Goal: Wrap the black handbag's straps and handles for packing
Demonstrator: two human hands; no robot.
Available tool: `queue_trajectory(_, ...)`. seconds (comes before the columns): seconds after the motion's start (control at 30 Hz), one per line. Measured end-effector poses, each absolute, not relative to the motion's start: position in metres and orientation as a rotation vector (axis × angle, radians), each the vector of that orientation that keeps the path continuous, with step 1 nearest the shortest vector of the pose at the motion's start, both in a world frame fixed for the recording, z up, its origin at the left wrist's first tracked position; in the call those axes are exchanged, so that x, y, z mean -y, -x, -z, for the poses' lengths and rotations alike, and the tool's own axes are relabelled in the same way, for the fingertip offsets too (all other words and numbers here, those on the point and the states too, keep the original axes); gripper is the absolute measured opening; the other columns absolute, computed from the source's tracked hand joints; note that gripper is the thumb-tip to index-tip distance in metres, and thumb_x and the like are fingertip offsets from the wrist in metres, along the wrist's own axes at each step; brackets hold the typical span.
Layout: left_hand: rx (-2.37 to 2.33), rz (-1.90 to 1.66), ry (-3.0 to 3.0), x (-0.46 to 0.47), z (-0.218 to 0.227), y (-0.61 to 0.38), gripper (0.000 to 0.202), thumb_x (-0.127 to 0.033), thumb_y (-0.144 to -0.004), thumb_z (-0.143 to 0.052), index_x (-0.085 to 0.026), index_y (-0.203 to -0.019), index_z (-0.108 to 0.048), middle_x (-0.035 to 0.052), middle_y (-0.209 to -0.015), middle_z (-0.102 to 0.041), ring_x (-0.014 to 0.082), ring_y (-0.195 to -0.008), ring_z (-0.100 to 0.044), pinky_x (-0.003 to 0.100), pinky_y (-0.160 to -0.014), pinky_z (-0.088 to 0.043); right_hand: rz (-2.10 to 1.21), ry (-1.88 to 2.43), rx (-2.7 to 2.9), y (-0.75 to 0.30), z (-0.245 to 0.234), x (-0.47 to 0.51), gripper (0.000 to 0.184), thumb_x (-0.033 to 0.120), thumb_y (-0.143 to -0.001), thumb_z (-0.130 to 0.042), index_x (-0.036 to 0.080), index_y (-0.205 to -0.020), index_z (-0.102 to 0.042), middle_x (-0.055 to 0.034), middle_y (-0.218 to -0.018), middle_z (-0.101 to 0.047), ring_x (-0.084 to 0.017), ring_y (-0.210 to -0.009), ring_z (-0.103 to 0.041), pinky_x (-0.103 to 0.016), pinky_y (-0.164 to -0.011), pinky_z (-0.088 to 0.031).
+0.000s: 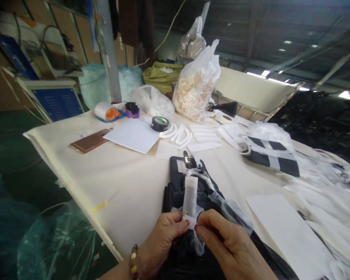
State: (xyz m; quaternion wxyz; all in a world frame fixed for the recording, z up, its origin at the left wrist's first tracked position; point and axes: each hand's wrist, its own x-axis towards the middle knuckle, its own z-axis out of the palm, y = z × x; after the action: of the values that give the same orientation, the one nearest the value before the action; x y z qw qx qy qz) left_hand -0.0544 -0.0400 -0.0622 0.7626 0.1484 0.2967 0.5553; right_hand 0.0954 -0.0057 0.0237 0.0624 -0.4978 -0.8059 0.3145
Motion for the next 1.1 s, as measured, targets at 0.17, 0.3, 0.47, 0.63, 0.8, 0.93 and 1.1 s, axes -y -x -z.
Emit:
queue_trajectory(0.17,-0.577,-1.248,-0.428,0.039,0.066,0.053,0.033,-0.037,-0.066,-0.068,-0.009,-0.082,-0.066,0.0022,-0.066,-0.055,0.0128,-0.064,-0.049,0.025,-0.066,-0.037,-0.959,1.464,2.661,-0.057,-0.016,-0.01,0.027,0.037,-0.087,-0.037,0.022,-0.074,-0.055,0.0029,-0.065,-0.054,-0.012,-0.062,-0.05,-0.02,-0.055,-0.038)
queue_trajectory(0.3,-0.572,-1.286,-0.477,0.04,0.063,0.053,0.034,-0.036,-0.068,-0.067,-0.008,-0.088,-0.066,0.0021,-0.068,-0.053,0.0135,-0.068,-0.047,0.026,-0.069,-0.036,-0.789,1.428,2.799,-0.062,-0.014,-0.009,0.03,0.037,-0.088,-0.034,0.023,-0.072,-0.055,0.0023,-0.066,-0.054,-0.012,-0.062,-0.052,-0.022,-0.056,-0.037)
queue_trajectory(0.47,-0.618,-1.304,-0.537,0.041,0.059,0.057,0.031,-0.035,-0.071,-0.064,-0.01,-0.09,-0.066,0.0014,-0.071,-0.054,0.0139,-0.072,-0.046,0.025,-0.071,-0.035,-0.638,1.478,2.858,-0.06,-0.015,-0.007,0.031,0.037,-0.088,-0.035,0.024,-0.073,-0.059,0.0005,-0.066,-0.055,-0.014,-0.061,-0.053,-0.023,-0.054,-0.037)
queue_trajectory(0.63,-0.637,-1.31,-0.551,0.041,0.059,0.057,0.028,-0.034,-0.073,-0.061,-0.01,-0.086,-0.067,0.0005,-0.07,-0.053,0.0117,-0.068,-0.044,0.023,-0.066,-0.034,-0.626,1.535,2.746,-0.055,-0.012,-0.005,0.028,0.037,-0.086,-0.039,0.025,-0.078,-0.063,-0.0009,-0.071,-0.059,-0.015,-0.065,-0.055,-0.023,-0.058,-0.04)
queue_trajectory(0.8,-0.606,-1.285,-0.518,0.042,0.068,0.053,0.026,-0.034,-0.073,-0.061,-0.01,-0.084,-0.064,0.0008,-0.072,-0.053,0.0117,-0.069,-0.043,0.024,-0.067,-0.033,-0.703,1.635,2.622,-0.055,-0.007,-0.003,0.029,0.039,-0.084,-0.04,0.024,-0.074,-0.063,-0.0009,-0.071,-0.061,-0.016,-0.067,-0.056,-0.024,-0.061,-0.042)
queue_trajectory(0.93,-0.643,-1.28,-0.538,0.041,0.074,0.05,0.025,-0.03,-0.073,-0.059,-0.008,-0.084,-0.062,0.0009,-0.069,-0.05,0.0113,-0.066,-0.041,0.025,-0.065,-0.033,-0.857,1.687,2.44,-0.055,-0.002,-0.003,0.028,0.042,-0.081,-0.043,0.022,-0.075,-0.062,-0.0001,-0.074,-0.062,-0.016,-0.071,-0.057,-0.023,-0.062,-0.042)
queue_trajectory(1.1,-0.615,-1.282,-0.512,0.039,0.074,0.05,0.023,-0.03,-0.072,-0.059,-0.009,-0.081,-0.062,0.0005,-0.068,-0.05,0.0119,-0.067,-0.043,0.025,-0.065,-0.033,-0.822,1.683,2.436,-0.053,-0.001,-0.001,0.029,0.043,-0.081,-0.041,0.022,-0.074,-0.06,0.0004,-0.069,-0.061,-0.016,-0.068,-0.057,-0.023,-0.06,-0.041)
